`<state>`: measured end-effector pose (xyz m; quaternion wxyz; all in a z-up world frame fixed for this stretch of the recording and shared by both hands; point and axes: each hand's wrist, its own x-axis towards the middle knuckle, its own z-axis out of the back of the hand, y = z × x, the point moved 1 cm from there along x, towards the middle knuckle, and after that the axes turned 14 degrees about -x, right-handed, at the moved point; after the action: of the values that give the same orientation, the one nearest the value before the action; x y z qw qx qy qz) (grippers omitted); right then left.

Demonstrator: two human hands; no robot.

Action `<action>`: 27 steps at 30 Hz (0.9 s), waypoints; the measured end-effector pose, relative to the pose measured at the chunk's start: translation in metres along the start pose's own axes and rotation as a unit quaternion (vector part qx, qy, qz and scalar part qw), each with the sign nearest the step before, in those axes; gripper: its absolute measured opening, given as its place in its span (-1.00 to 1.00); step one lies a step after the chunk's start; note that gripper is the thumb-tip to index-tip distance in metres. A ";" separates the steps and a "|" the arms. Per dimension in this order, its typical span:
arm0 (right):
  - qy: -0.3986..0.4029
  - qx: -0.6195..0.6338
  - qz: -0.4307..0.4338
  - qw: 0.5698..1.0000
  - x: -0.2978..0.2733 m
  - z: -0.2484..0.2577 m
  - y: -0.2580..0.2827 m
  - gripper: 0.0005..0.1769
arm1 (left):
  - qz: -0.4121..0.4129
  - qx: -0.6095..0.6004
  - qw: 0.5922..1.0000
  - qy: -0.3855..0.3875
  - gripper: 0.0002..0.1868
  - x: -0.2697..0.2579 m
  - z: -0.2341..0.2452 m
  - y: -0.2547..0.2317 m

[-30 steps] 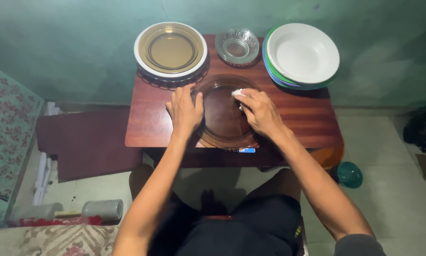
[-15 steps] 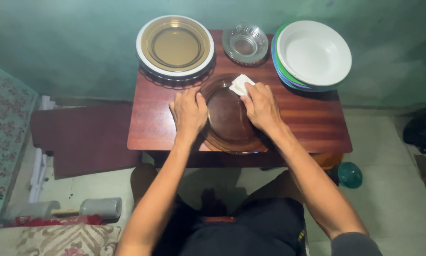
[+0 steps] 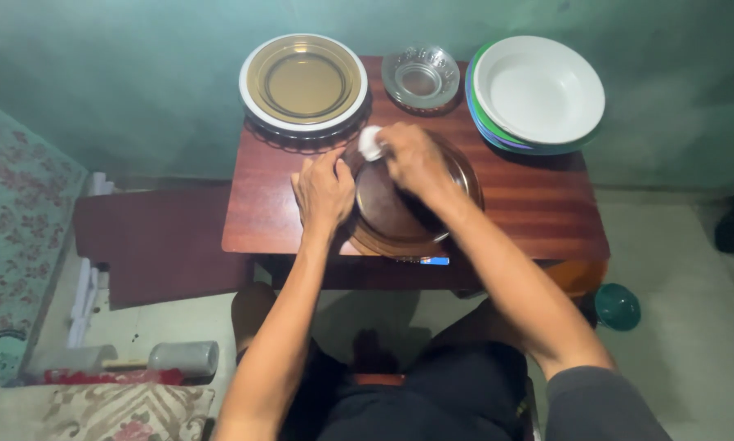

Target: The person wipes a round metal plate with a white cloth on a wooden table. The person rotates the plate and continues wiping the surface repeatedly.

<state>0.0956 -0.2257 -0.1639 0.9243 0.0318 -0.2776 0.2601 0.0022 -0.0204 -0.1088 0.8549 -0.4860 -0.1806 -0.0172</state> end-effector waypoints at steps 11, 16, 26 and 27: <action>0.074 -0.085 -0.134 0.985 -0.052 0.069 -0.020 -0.90 | 0.025 -0.008 1.000 -0.005 -0.60 -0.002 -0.002 -0.006; 0.061 -0.054 -0.156 0.984 -0.049 0.064 -0.020 -0.86 | 0.059 0.007 0.998 0.012 -0.58 0.003 0.004 -0.016; -0.003 -0.002 -0.162 0.987 -0.055 0.072 -0.013 -0.79 | 0.067 0.005 0.997 0.026 -0.56 0.001 0.000 -0.018; -0.010 -0.001 -0.159 0.987 -0.055 0.073 -0.013 -0.79 | 0.064 0.004 0.998 0.028 -0.56 0.002 0.001 -0.017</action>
<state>0.0269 -0.2769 -0.1304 0.9511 0.0768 -0.2784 0.1093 0.0000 -0.0283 -0.0937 0.8610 -0.4923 -0.1250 0.0244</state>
